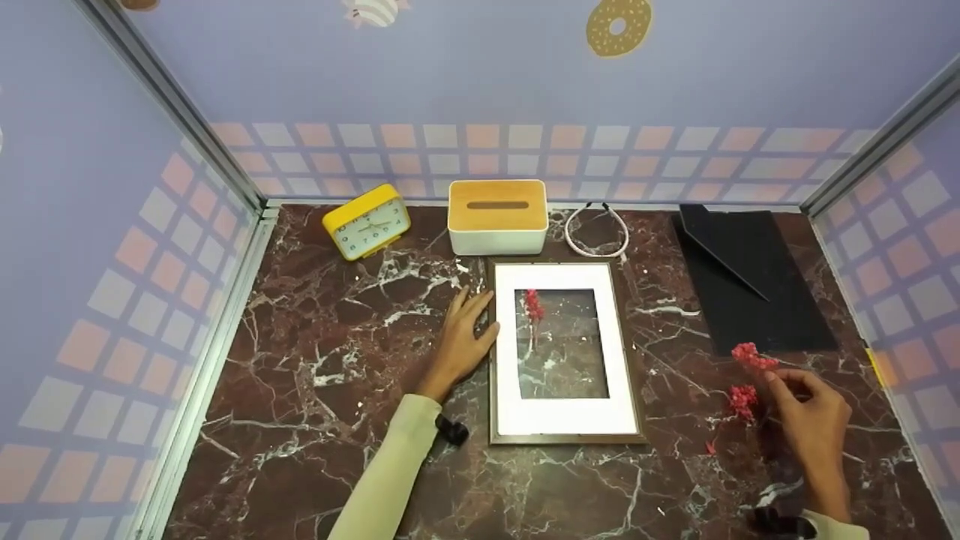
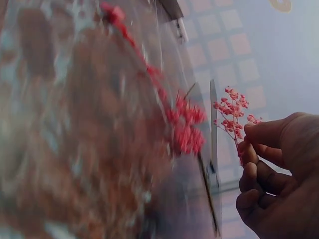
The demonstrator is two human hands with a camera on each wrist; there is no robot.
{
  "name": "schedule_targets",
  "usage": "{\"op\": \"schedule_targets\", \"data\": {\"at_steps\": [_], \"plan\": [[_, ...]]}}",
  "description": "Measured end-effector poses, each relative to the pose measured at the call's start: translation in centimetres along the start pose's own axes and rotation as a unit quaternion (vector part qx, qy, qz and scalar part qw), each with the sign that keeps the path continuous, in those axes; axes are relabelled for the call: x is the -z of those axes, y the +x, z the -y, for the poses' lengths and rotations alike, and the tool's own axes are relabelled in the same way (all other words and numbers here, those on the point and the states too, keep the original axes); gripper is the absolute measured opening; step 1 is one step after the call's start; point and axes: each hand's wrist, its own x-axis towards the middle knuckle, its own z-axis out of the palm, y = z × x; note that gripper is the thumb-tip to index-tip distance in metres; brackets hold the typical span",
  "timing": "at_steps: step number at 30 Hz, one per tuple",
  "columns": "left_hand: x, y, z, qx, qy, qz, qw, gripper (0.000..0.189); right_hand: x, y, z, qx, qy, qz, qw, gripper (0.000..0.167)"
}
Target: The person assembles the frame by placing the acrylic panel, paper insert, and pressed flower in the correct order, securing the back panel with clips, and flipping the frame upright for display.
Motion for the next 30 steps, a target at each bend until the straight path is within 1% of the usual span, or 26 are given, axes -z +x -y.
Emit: {"op": "schedule_targets", "data": {"at_steps": [5,8,11,16,21,30], "plan": [[0.1,0.1,0.1,0.005,0.009,0.001,0.9999,0.059,-1.0,0.1,2.1,0.002,0.044,-0.021,0.9988,0.014],[0.1,0.1,0.1,0.01,0.012,0.006,0.9999,0.059,-1.6,0.2,3.3,-0.003,0.053,-0.025,0.9983,0.015],[0.1,0.0,0.2,0.012,0.011,0.008,0.9998,0.06,-2.4,0.4,4.2,-0.001,0.063,-0.017,0.9979,0.013],[0.2,0.0,0.1,0.008,0.007,0.004,0.9999,0.059,-3.9,0.8,5.9,0.006,0.09,-0.001,0.9959,0.008],[0.2,-0.1,0.1,0.01,0.002,0.005,0.9999,0.059,-5.6,1.0,7.5,0.006,0.087,0.014,0.9961,0.008],[0.1,0.0,0.0,0.01,0.0,0.007,0.9999,0.059,-7.8,0.8,9.2,0.036,0.1,0.047,0.9933,0.009]]}}
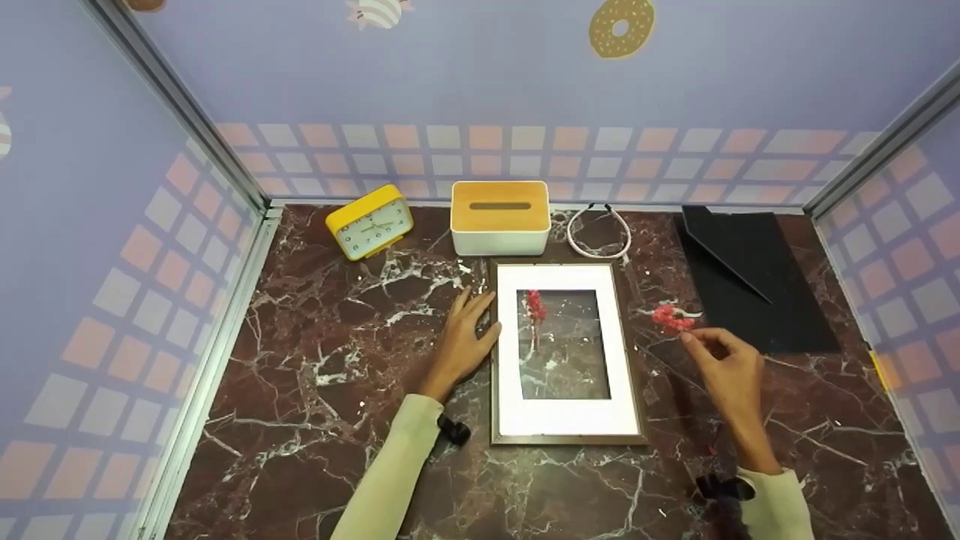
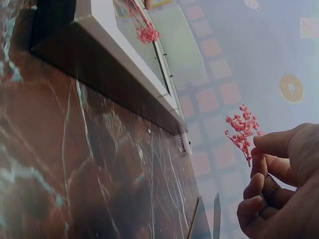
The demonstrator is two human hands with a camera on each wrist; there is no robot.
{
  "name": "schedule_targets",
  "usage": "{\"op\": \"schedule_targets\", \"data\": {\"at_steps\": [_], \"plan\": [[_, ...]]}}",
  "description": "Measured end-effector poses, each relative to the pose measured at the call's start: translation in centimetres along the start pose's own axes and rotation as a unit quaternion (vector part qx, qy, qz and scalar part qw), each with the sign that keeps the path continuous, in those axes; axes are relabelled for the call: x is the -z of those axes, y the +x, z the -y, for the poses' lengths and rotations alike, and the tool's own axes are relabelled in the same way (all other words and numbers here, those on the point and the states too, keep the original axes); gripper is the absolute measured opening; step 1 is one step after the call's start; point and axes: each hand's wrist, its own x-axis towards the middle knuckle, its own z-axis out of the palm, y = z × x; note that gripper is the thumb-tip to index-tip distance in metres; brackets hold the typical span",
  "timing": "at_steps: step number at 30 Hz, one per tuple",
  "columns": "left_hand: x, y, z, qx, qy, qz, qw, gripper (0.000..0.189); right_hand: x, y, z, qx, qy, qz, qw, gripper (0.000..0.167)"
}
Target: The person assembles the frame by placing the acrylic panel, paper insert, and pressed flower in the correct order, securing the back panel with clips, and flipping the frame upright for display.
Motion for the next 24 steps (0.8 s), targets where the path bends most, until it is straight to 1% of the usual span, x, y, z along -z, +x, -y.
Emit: {"op": "schedule_targets", "data": {"at_steps": [3,9,12,17,24], "plan": [[0.0,0.0,0.1,0.0,0.0,-0.003,1.0,0.059,-0.7,-0.1,0.3,0.006,0.0,0.008,0.9999,0.009],[0.0,0.0,0.0,0.002,0.004,-0.001,1.0,0.059,-2.1,-0.6,0.7,0.001,0.012,0.025,0.9996,0.009],[0.0,0.0,-0.1,0.0,0.001,-0.002,1.0,0.059,-2.8,-0.7,1.0,0.003,0.028,0.034,0.999,0.009],[0.0,0.0,-0.1,-0.005,0.001,-0.007,1.0,0.058,-3.9,-0.9,1.3,0.01,0.053,0.038,0.9978,0.008],[0.0,0.0,-0.1,0.002,-0.005,-0.001,1.0,0.058,-5.7,-1.1,1.6,-0.009,0.05,0.045,0.9977,0.008]]}}
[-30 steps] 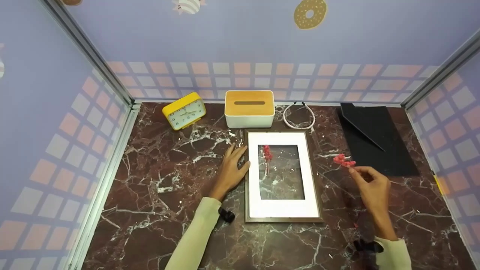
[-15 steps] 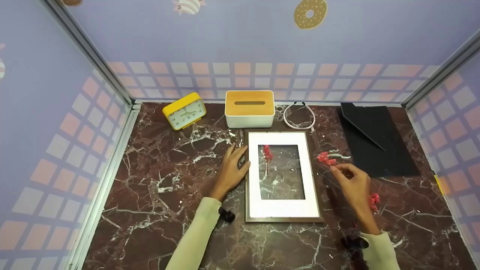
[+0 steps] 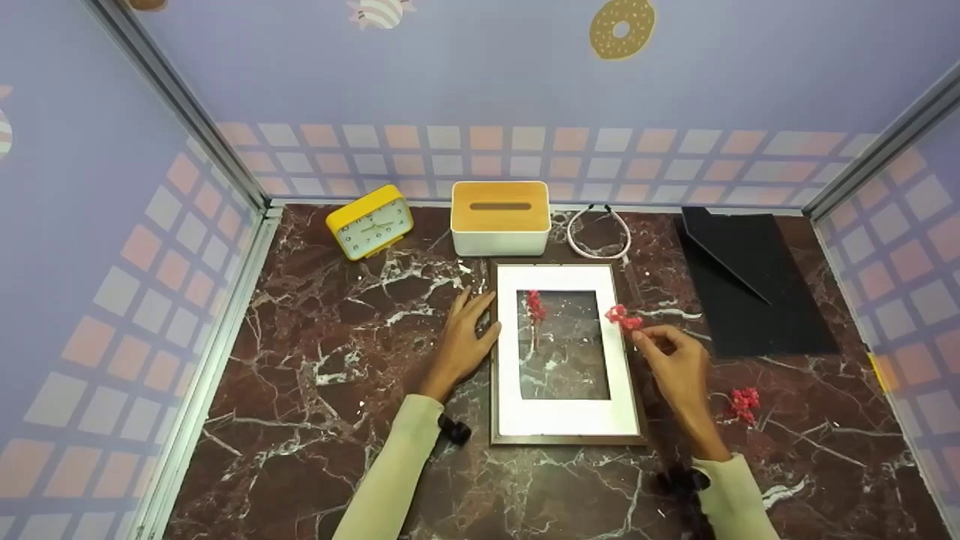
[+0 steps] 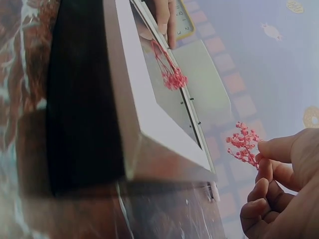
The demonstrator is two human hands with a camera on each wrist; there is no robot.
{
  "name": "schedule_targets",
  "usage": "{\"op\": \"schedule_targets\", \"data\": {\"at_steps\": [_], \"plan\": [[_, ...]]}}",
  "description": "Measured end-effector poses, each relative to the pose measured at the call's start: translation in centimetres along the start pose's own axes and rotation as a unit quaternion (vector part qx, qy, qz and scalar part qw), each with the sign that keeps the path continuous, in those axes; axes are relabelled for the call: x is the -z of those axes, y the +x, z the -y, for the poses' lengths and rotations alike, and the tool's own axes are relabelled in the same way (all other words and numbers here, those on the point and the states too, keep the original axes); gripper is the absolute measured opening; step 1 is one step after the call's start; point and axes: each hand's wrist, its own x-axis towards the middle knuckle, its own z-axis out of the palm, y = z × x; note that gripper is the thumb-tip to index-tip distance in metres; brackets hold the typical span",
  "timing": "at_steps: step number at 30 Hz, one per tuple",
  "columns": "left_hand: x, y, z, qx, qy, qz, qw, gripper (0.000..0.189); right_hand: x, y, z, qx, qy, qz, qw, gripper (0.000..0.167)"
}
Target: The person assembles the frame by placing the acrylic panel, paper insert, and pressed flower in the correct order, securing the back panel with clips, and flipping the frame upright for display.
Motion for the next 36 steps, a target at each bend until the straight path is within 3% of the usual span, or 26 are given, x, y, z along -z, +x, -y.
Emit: {"op": "schedule_targets", "data": {"at_steps": [10,22,36], "plan": [[0.0,0.1,0.0,0.011,0.004,0.002,0.9999,0.058,-2.6,0.0,0.9,0.001,0.017,0.033,0.9993,0.008],[0.1,0.0,0.0,0.007,0.009,0.002,0.9999,0.058,-5.2,0.5,2.5,0.011,-0.013,0.06,0.998,0.012],[-0.1,0.1,-0.1,-0.005,-0.001,-0.01,0.9999,0.057,-7.9,1.5,2.7,-0.011,-0.059,0.079,0.9951,0.01]]}}
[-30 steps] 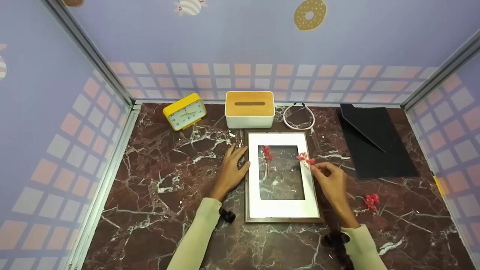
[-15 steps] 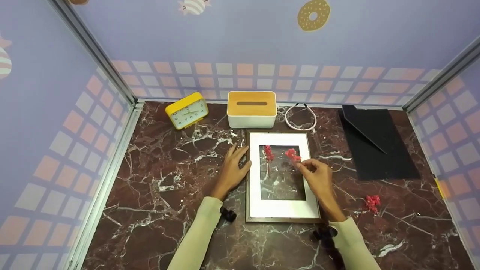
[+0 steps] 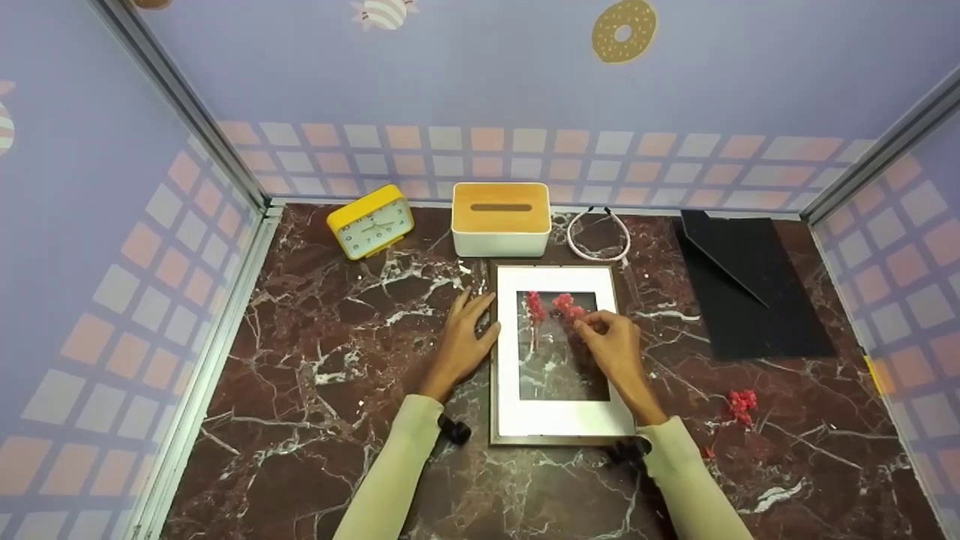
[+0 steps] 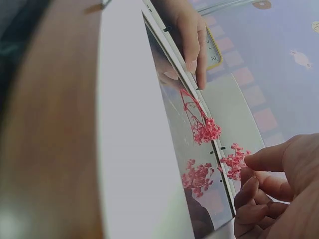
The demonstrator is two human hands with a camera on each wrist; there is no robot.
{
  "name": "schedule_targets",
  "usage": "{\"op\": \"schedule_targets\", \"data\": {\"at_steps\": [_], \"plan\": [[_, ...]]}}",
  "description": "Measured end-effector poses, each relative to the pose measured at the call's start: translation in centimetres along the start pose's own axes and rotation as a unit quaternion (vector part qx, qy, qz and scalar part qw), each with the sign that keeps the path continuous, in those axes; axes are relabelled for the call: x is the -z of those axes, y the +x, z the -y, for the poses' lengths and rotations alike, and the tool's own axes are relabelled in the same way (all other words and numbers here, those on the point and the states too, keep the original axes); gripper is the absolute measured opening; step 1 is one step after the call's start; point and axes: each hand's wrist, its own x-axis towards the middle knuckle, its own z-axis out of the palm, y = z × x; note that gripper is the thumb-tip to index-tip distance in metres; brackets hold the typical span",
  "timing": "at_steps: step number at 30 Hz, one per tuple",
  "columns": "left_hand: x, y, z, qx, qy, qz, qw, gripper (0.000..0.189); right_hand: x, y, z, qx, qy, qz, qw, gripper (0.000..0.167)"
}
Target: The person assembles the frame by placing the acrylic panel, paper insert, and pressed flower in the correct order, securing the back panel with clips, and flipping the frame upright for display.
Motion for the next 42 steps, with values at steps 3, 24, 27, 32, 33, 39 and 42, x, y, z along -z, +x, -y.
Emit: {"op": "schedule_targets", "data": {"at_steps": [3,24,27,32,33,39,42], "plan": [[0.0,0.1,-0.1,-0.003,-0.001,0.0,1.0,0.056,-0.3,0.2,0.1,-0.003,0.001,-0.003,1.0,0.01],[-0.2,-0.6,0.2,0.005,-0.008,0.007,0.9999,0.055,-0.4,-1.2,-0.2,-0.046,0.031,0.016,0.9983,0.015],[-0.2,-0.6,0.2,0.004,-0.01,0.005,0.9999,0.055,0.4,-1.4,-0.2,-0.047,0.04,0.008,0.9981,0.015],[-0.1,-0.4,0.1,0.01,-0.007,0.009,0.9999,0.055,2.0,-1.6,-0.6,-0.035,0.064,-0.01,0.9973,0.013],[-0.1,-0.4,0.1,0.01,-0.007,0.009,0.9999,0.055,2.3,-1.7,-0.7,-0.032,0.067,-0.013,0.9972,0.012],[0.0,-0.2,0.1,0.008,-0.007,0.01,0.9999,0.054,4.4,-2.3,-1.8,-0.03,0.093,-0.037,0.9945,0.008],[0.0,-0.1,0.2,0.009,-0.004,0.01,0.9999,0.054,5.5,-2.7,-2.4,-0.031,0.108,-0.048,0.9925,0.009]]}}
